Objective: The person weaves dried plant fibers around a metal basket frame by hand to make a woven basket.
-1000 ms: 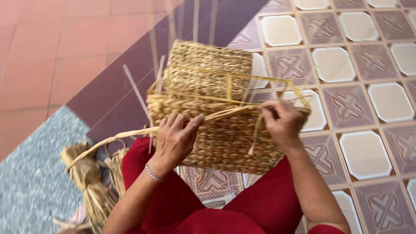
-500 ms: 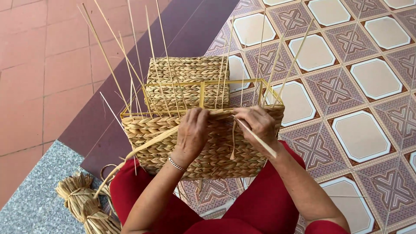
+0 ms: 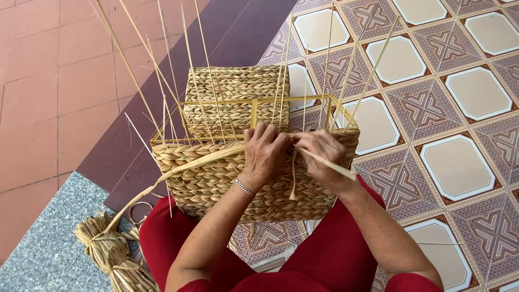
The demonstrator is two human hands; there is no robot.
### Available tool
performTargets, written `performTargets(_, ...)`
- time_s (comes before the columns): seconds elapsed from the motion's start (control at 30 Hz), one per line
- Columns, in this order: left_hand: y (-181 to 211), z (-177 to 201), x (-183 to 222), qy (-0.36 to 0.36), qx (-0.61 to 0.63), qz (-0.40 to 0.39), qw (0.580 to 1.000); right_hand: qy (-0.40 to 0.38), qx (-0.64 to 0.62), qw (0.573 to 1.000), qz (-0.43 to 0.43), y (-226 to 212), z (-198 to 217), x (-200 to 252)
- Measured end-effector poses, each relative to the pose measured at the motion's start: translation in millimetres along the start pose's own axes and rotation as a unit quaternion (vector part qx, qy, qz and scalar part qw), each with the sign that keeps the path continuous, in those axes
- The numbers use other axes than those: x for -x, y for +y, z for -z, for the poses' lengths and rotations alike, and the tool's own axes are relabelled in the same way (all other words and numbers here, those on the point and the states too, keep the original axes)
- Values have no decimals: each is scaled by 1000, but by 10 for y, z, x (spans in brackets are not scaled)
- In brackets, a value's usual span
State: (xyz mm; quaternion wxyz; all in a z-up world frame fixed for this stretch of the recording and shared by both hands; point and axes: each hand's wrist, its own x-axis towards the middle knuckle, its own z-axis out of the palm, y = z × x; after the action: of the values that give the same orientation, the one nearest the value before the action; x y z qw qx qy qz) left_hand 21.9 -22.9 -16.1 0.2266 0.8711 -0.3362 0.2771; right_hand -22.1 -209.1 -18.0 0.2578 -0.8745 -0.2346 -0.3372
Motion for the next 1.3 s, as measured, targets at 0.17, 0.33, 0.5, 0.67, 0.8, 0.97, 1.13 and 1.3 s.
performTargets(0.17,-55,13,146,2,16,-35,999,-8,-36,994,-99,29,-3,-196)
performTargets(0.33,23,24,368,19,-108,-100,989,-11,31,998,-45,67,-126,-418)
performTargets(0.5,5,50,551,0,31,-118,993,-51,-17,998,30,43,-264,-437)
performTargets(0.67,-290,23,313,15,181,62,981,-148,-176,973,16,76,-12,-466)
performTargets(0.8,-305,149,96,-23,338,166,926,-126,-124,984,3,-36,38,-496)
performTargets(0.97,-304,213,-219,-137,205,124,961,-146,-134,974,-108,-69,61,-466)
performTargets(1.13,-251,147,-375,-119,195,123,966,-110,-146,980,-74,-58,36,-460)
performTargets(1.3,-136,287,57,-54,435,325,838,-85,-117,985,-97,-92,-66,-507)
